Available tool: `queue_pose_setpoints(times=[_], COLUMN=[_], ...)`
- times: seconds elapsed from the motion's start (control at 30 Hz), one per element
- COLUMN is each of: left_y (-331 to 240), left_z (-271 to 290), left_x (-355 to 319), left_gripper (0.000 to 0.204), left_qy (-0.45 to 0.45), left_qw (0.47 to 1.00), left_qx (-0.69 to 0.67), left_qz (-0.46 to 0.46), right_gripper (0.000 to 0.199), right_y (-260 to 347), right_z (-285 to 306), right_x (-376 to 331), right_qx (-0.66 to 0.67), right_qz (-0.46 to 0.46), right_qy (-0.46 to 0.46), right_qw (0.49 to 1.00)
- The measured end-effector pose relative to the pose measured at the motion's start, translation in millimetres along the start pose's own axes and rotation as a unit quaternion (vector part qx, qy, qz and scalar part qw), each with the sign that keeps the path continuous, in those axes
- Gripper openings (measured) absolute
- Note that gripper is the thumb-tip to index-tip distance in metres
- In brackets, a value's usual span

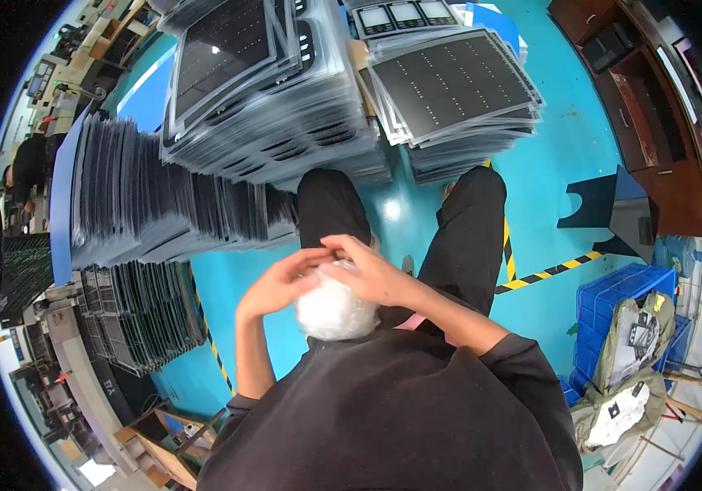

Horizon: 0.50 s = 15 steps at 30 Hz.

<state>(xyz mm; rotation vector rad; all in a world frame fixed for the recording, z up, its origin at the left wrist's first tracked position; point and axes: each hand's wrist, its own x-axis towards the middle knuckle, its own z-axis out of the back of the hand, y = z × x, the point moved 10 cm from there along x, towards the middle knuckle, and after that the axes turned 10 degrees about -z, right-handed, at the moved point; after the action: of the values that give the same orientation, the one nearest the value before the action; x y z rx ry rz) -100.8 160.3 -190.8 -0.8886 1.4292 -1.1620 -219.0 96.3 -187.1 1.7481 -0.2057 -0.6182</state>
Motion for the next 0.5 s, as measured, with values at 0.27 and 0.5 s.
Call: queue_pose_setpoints(times=[0.27, 0.5], left_y=[-10.0, -30.6], left_z=[26.8, 52.4], left_x=[15.8, 32.2], left_gripper=[0.053, 0.039], left_qy=[-0.058, -0.160], left_qw=[0.997, 0.985], left_qx=[0.006, 0.025], left_qz=[-0.050, -0.065], right_gripper=[0.055, 0.055], right_y=[-11.9, -27.6], right_z=[40.6, 84.3], right_x=[13.4, -2.7], right_qx=[-0.107, -0.012], right_qz=[-0.020, -0.072], right_qy=[-0.084, -0.124], right_qw=[0.991, 0.990])
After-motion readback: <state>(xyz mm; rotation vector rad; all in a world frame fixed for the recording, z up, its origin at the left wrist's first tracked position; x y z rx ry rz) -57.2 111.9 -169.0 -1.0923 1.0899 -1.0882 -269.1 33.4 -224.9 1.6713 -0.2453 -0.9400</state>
